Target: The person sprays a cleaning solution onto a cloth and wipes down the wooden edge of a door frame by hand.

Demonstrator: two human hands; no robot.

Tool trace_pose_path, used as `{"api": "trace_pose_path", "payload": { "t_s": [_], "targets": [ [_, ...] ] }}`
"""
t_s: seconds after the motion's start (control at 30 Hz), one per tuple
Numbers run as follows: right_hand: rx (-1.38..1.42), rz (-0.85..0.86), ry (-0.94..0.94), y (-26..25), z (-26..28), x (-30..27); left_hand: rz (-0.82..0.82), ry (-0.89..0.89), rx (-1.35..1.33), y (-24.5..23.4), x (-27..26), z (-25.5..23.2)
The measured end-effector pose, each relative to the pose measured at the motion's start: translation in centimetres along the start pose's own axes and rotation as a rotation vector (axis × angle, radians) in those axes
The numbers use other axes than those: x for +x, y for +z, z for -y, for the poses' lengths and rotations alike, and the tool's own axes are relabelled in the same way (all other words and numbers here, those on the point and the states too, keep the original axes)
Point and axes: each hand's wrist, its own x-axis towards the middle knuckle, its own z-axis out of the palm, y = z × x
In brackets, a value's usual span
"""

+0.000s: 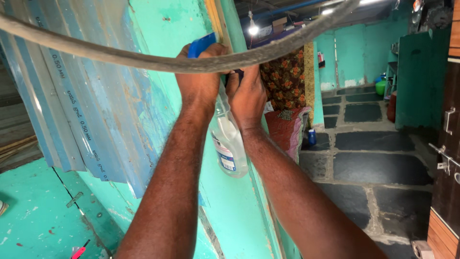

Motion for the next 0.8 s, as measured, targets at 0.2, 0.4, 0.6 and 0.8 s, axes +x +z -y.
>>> {"api": "trace_pose_path", "payload": {
  "t_s": [0.2,0.4,0.6,0.8],
  "targets": [
    [-0.001,-0.015,-0.014,-0.5,0.7,0.0,-0.030,-0.023,0.178,-0.2,-0.1,0.6],
    [-0.026,-0.046,-0.003,-0.9,0.9,-0.4,-0.110,0.002,0.316,0.0,-0.2,-0.9],
    [-0.014,-0.066,-0.008,-1.2,1.8,-0.2,-0.123,0.004,0.352,-0.3,0.0,-2.2],
    [-0.055,-0.051,0.017,-0.9,1.2,-0.1,0.007,0.112,0.442,-0.6,1.0,0.2]
  ]
}}
